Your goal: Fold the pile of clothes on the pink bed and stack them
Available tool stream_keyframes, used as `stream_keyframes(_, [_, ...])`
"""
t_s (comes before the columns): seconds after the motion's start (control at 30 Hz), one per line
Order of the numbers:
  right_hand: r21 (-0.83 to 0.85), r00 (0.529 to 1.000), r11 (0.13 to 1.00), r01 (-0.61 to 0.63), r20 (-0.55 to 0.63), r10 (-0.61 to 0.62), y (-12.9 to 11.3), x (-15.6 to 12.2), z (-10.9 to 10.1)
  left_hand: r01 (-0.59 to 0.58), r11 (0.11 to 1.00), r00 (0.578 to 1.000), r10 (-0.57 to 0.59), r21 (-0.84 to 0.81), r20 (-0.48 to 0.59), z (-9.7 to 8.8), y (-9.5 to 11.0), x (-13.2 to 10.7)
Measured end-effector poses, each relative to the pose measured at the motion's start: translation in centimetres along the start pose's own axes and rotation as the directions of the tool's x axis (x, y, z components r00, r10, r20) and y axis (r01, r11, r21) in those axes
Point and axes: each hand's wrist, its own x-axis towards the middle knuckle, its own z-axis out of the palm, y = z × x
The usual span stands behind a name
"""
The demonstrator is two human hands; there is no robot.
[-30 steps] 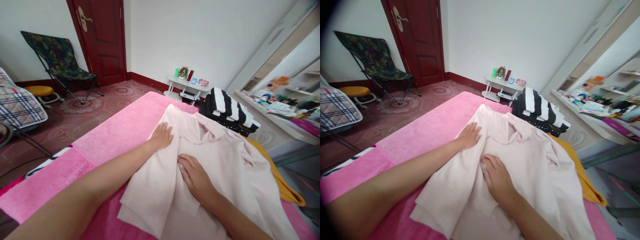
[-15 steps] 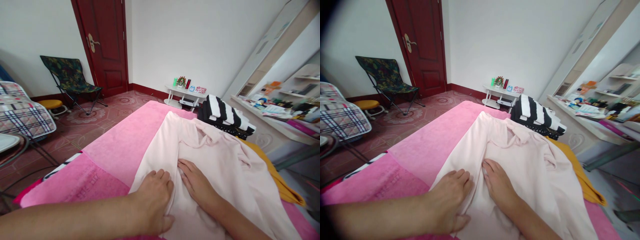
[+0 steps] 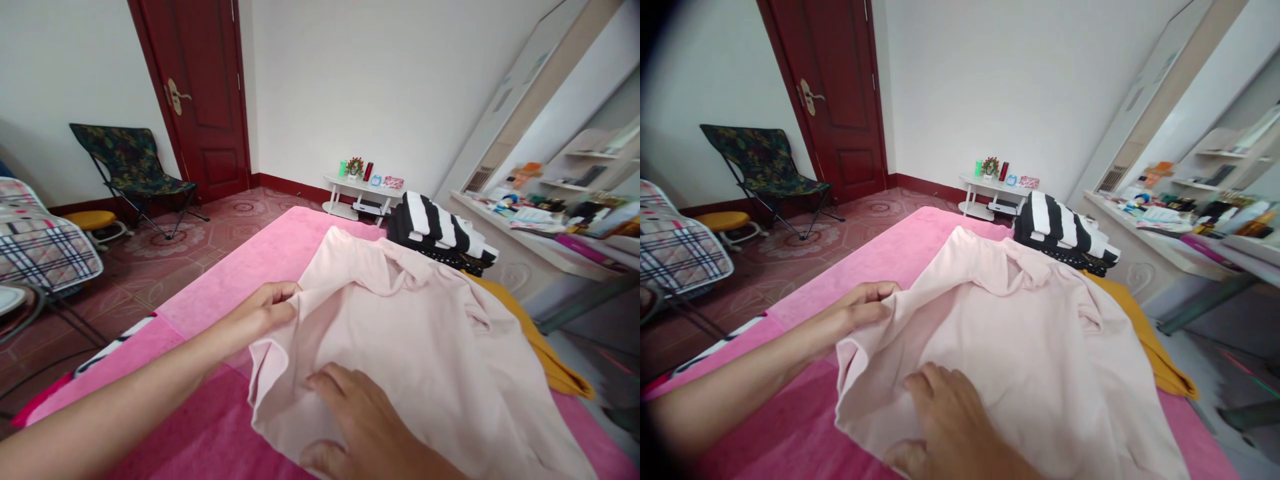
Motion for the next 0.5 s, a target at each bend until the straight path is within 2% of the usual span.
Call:
stream_keyframes(0.13, [-0.178,0.989,0.982,-0.062,0.123,0.085,-1.9,1.9,1.0,-0.042,0.999,0.999,0.042,0.019,0.0,0.5,0.4,-0.2])
stream_keyframes(0.2, [-0.198,0.984,0.978,-0.069,0.146,0.099,-2.3,2.7,1.2,-0.061,0.997,0.998,0.06,0.046,0.01,0.9,0.6,-0.3])
stream_keyframes(0.3, [-0.117,0.994,0.992,-0.057,0.089,0.068,-2.1,3.1,1.5,-0.086,0.994,0.996,0.085,0.065,0.013,1.4,1.2,-0.3])
stream_keyframes(0.4, [-0.007,0.999,1.0,0.005,0.04,-0.005,-1.1,3.2,1.5,-0.096,0.993,0.995,0.094,0.072,0.03,1.9,1.8,-0.3])
stream_keyframes(0.5, [0.035,0.994,0.998,0.053,-0.101,-0.05,0.6,4.5,0.2,-0.109,0.991,0.993,0.107,0.071,0.043,2.4,2.0,-0.2])
